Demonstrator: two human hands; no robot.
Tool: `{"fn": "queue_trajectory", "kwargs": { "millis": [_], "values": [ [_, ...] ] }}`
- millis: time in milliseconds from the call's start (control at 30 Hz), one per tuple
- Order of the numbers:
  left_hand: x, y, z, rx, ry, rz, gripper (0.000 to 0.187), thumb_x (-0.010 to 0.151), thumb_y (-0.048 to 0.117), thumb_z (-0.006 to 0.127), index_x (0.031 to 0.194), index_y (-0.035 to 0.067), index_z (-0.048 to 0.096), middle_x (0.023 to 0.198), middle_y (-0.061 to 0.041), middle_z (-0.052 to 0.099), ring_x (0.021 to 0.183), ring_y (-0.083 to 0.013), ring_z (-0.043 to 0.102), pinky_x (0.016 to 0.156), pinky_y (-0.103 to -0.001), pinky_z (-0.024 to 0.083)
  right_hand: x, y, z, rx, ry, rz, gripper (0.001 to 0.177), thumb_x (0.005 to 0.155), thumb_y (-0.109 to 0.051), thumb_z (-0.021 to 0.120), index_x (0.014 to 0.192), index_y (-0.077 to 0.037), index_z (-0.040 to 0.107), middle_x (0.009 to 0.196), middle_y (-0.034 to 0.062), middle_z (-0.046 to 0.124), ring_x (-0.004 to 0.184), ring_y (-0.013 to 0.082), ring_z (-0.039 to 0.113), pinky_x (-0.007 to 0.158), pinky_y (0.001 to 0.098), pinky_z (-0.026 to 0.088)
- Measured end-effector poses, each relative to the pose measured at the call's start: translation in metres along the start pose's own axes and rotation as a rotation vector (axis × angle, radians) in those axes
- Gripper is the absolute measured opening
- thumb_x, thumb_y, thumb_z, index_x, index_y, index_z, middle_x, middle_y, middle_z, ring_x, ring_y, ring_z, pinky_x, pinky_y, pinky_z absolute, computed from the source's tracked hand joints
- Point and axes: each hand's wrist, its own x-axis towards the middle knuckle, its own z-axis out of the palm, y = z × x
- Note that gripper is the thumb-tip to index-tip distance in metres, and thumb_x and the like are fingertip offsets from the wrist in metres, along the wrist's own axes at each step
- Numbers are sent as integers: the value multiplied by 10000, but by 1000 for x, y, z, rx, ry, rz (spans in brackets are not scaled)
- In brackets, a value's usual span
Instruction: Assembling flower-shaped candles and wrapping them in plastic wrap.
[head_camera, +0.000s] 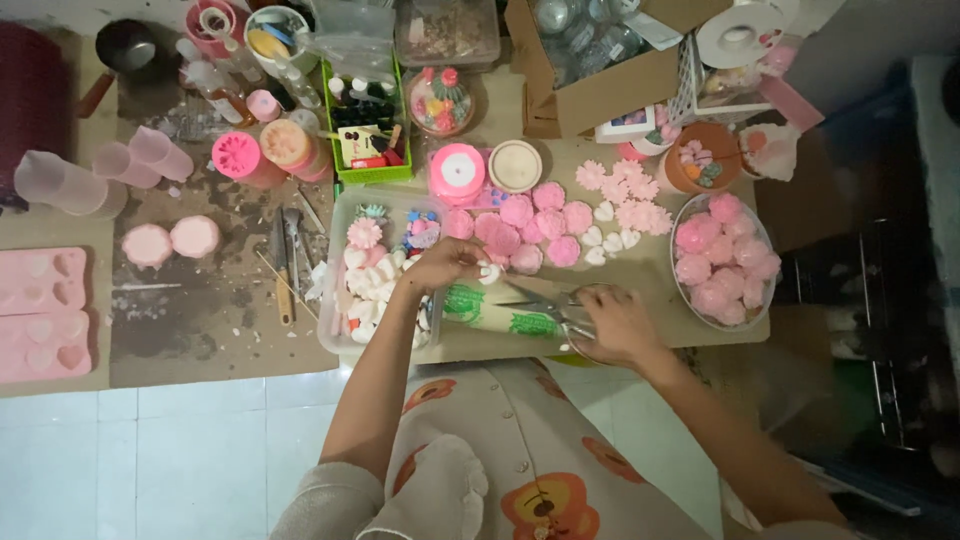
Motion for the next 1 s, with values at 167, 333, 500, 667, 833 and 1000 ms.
{"fn": "queue_trajectory", "kwargs": {
  "millis": [167,333,500,667,833,1000],
  "values": [
    [11,-17,-5,-64,-3,13,158,828,-3,774,986,-9,760,990,-28,721,913,-120,679,840,-269,549,25,-4,28,10,94,-124,689,740,-545,737,1265,-123,591,1182,183,662,1131,354,620,924,513,447],
    [21,-28,-7,-65,34,-52,186,820,-5,762,1006,1,754,954,-29,741,888,-110,684,821,-261,560,38,5,44,17,-50,-149,596,787,-558,717,1152,-101,606,988,169,708,940,370,694,804,484,540],
    [23,-33,-8,-109,31,-117,180,852,44,802,1017,-15,764,892,-35,727,809,-118,654,735,-271,537,36,-17,11,60,37,-219,725,731,-595,768,1166,-43,588,956,207,691,881,396,682,753,489,543],
    [14,-23,-8,-191,30,-103,188,818,52,819,977,-13,742,958,-14,737,864,-117,688,779,-263,569,43,-7,7,37,53,-234,685,718,-533,772,1185,-66,589,1048,170,696,988,354,677,858,498,492],
    [9,-34,-10,-239,117,-147,207,833,90,831,1008,11,754,946,-34,755,869,-121,691,777,-261,558,45,6,4,22,69,-309,667,671,-513,794,1153,-98,592,1099,171,696,1040,352,671,839,539,462],
    [13,-48,-9,-164,104,-110,230,847,76,842,1045,-14,766,962,-42,734,855,-122,659,754,-271,536,61,-42,-6,-30,-20,-296,758,759,-651,744,1201,-64,558,1057,191,698,1023,344,681,901,524,495]
  ]
}}
